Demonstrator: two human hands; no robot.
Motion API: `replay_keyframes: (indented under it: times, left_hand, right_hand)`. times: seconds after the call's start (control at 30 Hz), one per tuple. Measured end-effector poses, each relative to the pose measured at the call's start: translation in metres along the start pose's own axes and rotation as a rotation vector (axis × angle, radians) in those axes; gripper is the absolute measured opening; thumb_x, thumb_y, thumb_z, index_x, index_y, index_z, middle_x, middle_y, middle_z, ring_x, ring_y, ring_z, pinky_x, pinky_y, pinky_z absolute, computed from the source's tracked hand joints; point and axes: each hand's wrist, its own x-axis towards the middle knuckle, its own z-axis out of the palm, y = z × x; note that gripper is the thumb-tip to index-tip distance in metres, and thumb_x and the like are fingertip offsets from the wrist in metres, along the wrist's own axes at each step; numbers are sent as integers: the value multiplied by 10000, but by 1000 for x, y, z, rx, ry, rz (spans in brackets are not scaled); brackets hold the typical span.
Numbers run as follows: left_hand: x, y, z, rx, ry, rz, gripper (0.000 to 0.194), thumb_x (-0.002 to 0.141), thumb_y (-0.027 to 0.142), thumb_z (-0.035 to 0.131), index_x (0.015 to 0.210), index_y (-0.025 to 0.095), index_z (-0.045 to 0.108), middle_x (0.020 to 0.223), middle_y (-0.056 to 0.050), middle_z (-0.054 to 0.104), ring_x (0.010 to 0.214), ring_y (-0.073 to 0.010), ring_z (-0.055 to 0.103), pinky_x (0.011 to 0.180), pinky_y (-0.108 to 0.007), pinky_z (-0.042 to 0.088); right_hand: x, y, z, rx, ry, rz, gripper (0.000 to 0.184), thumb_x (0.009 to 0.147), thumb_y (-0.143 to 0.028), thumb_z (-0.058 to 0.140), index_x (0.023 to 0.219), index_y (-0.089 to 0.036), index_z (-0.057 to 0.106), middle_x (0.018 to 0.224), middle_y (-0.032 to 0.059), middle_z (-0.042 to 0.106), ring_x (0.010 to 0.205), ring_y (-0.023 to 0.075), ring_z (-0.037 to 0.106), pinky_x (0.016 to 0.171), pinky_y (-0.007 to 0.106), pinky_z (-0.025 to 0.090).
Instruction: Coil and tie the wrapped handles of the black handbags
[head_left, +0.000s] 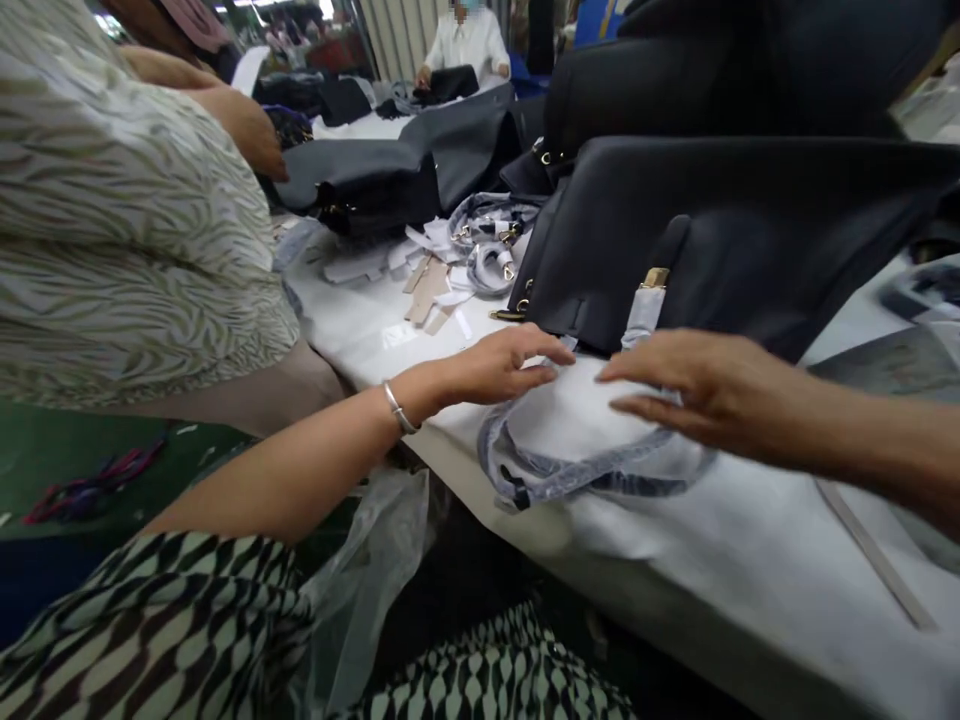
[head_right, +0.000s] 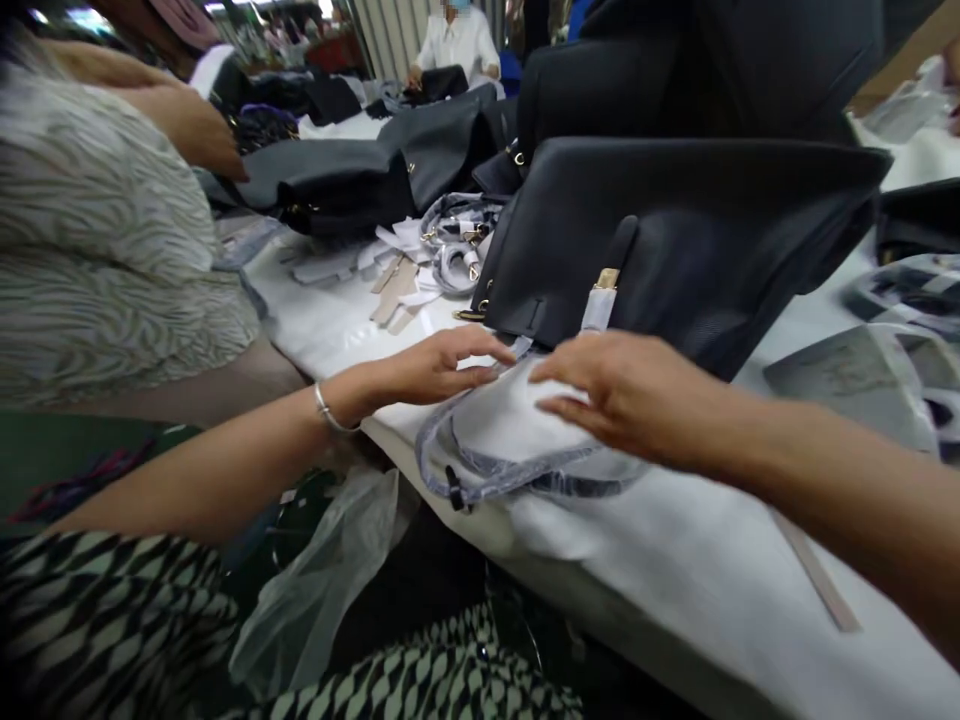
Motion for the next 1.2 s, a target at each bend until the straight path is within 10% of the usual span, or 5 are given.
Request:
replay_keyframes:
  times: [0.23,0.47,0.87,1.2]
  left_hand:
    - [12,24,13,-89,395,-149,125,863,227,605,912,115,632,861,-42,622,738,-126,570,718,-265,475]
    - [-59,88,28,353,-56,119,339,901,488,539,886,157,611,794,-61,633,768,-195,576,719,-328,420]
    - [-52,85,35,536,-239,194,90,876,270,552,836,190,563,774,-33,637,718,-187,566,936,-408,348]
    - [-42,46,-12,658,-241,268,59,818,137,544,811,196,546,935,-64,641,1022,-243,521,952,-392,345]
  right_hand:
    - [-57,-48,67,-32,-136,-46,426,874,-337,584,1271,-189,548,1171,121,642,1039,259,598,905,428,470]
    - [-51,-54,95,-116,-46,-67,214,930,-143,427,1046,-171,605,1055,78,650,972,202,572,1047,458,318]
    - [-84,-75,24,-122,-126,92,203,949,-261,426,819,-177,556,802,54,606,717,178,504,691,320,362]
    - [-112,-58,32,39,-20,149,220,968,-320,406,940,-214,597,892,58,642,855,195,590,783,340,466]
